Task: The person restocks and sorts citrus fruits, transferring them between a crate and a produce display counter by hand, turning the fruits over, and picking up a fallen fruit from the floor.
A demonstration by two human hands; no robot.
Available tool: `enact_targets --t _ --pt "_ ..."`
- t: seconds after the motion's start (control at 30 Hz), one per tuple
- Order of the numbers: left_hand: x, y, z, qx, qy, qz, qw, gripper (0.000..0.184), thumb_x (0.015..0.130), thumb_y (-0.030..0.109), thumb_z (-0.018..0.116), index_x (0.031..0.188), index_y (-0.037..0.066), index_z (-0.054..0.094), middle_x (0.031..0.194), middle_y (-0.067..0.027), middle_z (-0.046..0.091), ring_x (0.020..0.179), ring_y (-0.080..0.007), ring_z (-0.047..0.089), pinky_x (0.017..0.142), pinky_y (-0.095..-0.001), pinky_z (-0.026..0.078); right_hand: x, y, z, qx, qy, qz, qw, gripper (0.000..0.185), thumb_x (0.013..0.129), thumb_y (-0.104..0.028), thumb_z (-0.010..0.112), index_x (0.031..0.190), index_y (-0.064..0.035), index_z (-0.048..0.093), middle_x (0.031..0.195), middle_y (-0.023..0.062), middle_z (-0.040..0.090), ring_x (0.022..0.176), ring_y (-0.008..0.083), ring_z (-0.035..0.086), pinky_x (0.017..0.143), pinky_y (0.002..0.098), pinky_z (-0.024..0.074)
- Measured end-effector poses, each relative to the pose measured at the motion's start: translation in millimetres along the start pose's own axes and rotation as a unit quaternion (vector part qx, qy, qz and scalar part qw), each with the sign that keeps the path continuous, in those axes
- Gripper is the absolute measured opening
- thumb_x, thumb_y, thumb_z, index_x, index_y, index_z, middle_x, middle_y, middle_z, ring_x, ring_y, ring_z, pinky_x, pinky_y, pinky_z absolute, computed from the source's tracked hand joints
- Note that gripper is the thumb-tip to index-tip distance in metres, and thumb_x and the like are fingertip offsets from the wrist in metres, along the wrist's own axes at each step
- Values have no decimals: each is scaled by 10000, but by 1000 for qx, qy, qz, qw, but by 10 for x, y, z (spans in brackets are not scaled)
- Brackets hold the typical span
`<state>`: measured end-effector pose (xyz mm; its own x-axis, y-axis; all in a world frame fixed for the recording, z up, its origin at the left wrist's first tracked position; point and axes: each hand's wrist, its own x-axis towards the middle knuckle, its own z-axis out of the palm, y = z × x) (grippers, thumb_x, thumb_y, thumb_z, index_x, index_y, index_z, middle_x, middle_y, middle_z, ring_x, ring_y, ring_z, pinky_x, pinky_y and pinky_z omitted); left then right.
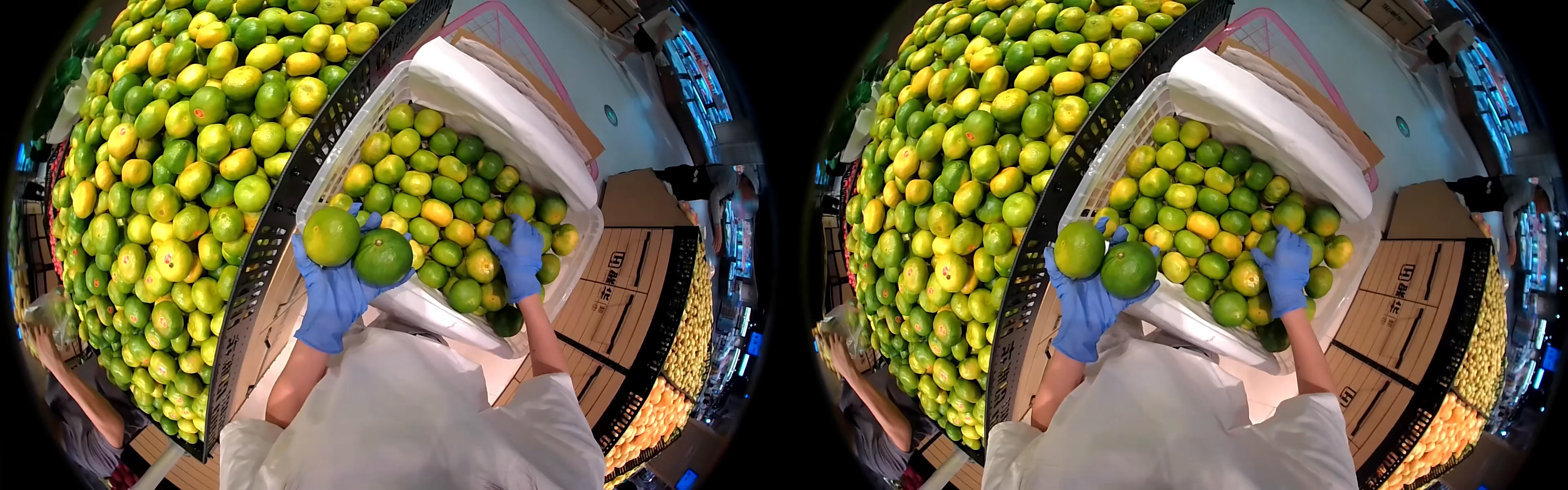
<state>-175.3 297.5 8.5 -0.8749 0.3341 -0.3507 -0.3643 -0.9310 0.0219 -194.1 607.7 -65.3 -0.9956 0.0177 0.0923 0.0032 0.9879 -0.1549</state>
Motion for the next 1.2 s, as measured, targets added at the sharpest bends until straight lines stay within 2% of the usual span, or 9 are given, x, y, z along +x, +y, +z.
enact_targets --t 0.1,0.23,0.27,0.5,0.6,0.7,0.8,1.03,1.2 --pt "-86 77 -15 3 8 29 1000 822 764 729 461 1361 176 342 1336 -110 415 1245 -485 355 918 -722 317 35 32 -229 221 40 156 962 528 767 -303 710 1171 -38 498 899 104 585 862 286 556 769 401 436" --pt "-182 188 -70 -15 10 57 998 846 760 741 453 1377 176 325 1352 -100 397 1268 -492 321 927 -725 295 -6 -32 -39 141 69 7 988 551 795 -328 687 1221 -47 478 1058 180 586 946 347 560 814 410 457" --pt "-213 205 -92 -18 5 63 998 850 754 746 455 1375 180 327 1350 -93 397 1269 -494 317 928 -728 291 -9 -81 -30 130 -50 64 988 652 788 -366 687 1278 -25 423 1157 212 553 1016 368 547 856 411 454" --pt "-393 278 -214 -1 -2 86 996 807 770 750 426 1358 203 346 1305 -61 418 1280 -466 315 951 -706 301 110 -341 315 111 8 141 984 832 764 -470 674 1363 -28 302 1230 295 488 1057 421 531 863 447 450" --pt "-465 326 -171 -39 -18 71 997 740 790 724 431 1258 150 428 1183 -58 474 1167 -286 459 1006 -587 346 215 -213 386 162 16 113 980 689 758 -355 705 1300 -49 408 1161 253 561 1037 403 554 862 432 450" --pt "-547 416 -380 -59 -75 52 994 945 730 783 429 1419 152 288 1373 -81 413 1265 -277 415 1022 -581 328 291 -209 254 134 -13 143 980 633 764 -306 722 1272 -46 448 1157 233 570 1036 359 560 891 386 446" --pt "-789 570 -307 -39 -95 106 989 950 720 768 460 1422 155 277 1405 -96 373 1276 -286 401 1021 -588 324 452 -324 139 415 -9 40 909 536 825 -108 660 1308 -65 434 1218 106 515 1072 212 514 922 330 436" --pt "-1546 1024 -338 -68 -108 213 969 913 729 745 494 1369 114 338 1362 -138 408 1285 -393 361 1050 -577 310 716 -2677 -637 625 -208 -45 751 493 848 -180 580 1310 -94 432 1317 65 418 1147 204 458 867 328 483" --pt "-2266 1321 -401 -58 -64 354 931 934 732 766 467 1386 118 311 1353 -142 417 1283 -426 345 1039 -617 296 464 -4823 -756 564 -235 -412 676 658 705 -53 724 1297 -27 439 1251 105 481 1146 211 479 960 332 418"
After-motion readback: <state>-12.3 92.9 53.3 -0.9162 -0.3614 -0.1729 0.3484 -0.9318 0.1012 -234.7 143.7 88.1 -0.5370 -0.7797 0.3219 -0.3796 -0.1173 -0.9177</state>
